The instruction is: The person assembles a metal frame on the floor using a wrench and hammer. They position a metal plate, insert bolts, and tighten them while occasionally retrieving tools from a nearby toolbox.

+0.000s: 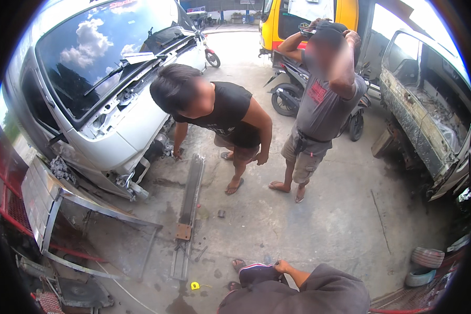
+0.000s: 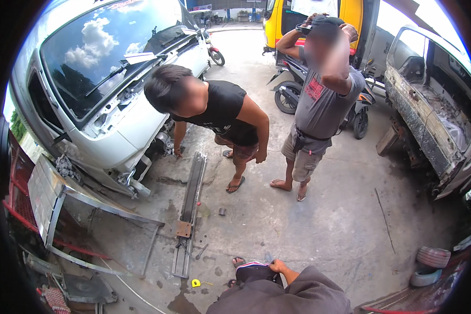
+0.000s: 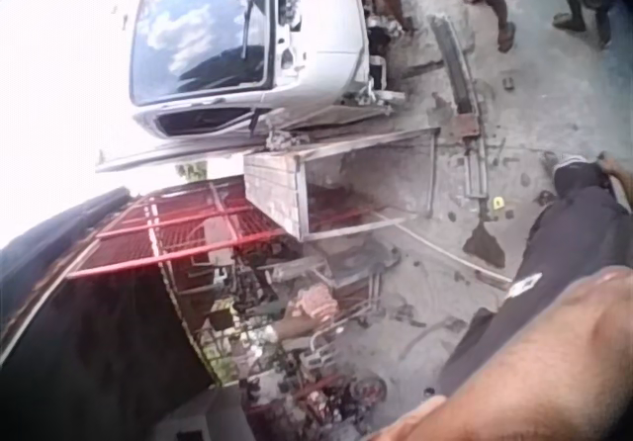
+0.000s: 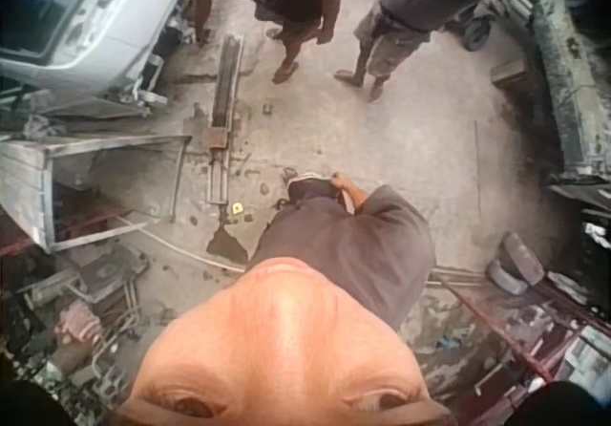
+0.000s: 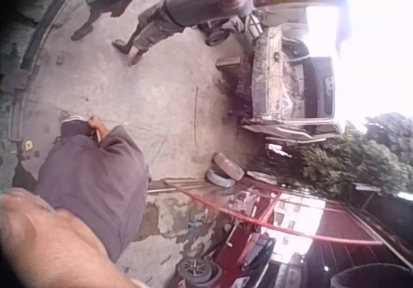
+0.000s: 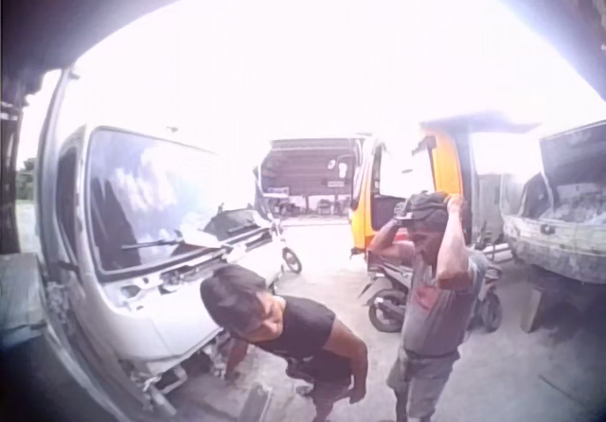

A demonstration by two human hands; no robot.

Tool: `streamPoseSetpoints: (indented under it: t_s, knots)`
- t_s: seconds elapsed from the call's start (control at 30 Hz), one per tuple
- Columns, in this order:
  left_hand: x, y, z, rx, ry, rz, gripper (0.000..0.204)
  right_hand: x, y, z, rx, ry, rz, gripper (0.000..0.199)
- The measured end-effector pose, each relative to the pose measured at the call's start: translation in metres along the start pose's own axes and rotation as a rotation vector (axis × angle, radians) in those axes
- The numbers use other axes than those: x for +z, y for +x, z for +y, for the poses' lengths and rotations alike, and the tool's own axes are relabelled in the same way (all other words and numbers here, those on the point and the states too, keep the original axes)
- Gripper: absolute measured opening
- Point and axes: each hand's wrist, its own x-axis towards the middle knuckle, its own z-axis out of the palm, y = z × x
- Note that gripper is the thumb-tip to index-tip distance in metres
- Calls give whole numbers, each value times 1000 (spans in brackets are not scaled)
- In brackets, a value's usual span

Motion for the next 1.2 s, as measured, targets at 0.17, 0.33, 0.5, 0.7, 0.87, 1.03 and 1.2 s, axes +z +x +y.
streamPoseSetpoints:
  t_s: [0.17, 0.33, 0.5, 0.7, 0.87, 1.03, 1.2]
  knots:
    - [-11, -5, 19, 31, 13, 5, 49, -14, 16, -10, -11, -215, -94, 45]
    - [-32, -2, 48, 156, -70, 48, 47, -32, 67, -74, -173, -266, -108, 44]
    - [-61, -1, 78, 124, -64, 4, 68, -37, 87, -173, -344, -67, -11, 43]
    - [-61, 4, 101, 129, 0, 13, 61, -13, 80, -218, -468, -73, -26, 44]
    - [-78, 4, 83, 117, 35, 12, 55, 22, 68, -149, -261, -112, -21, 44]
    - [-127, -12, 34, 112, 26, 47, 49, 58, 12, -96, 34, -227, 43, 45]
    - [-206, -6, -5, 107, -1, 122, 43, 102, -41, -112, 53, -110, -58, 43]
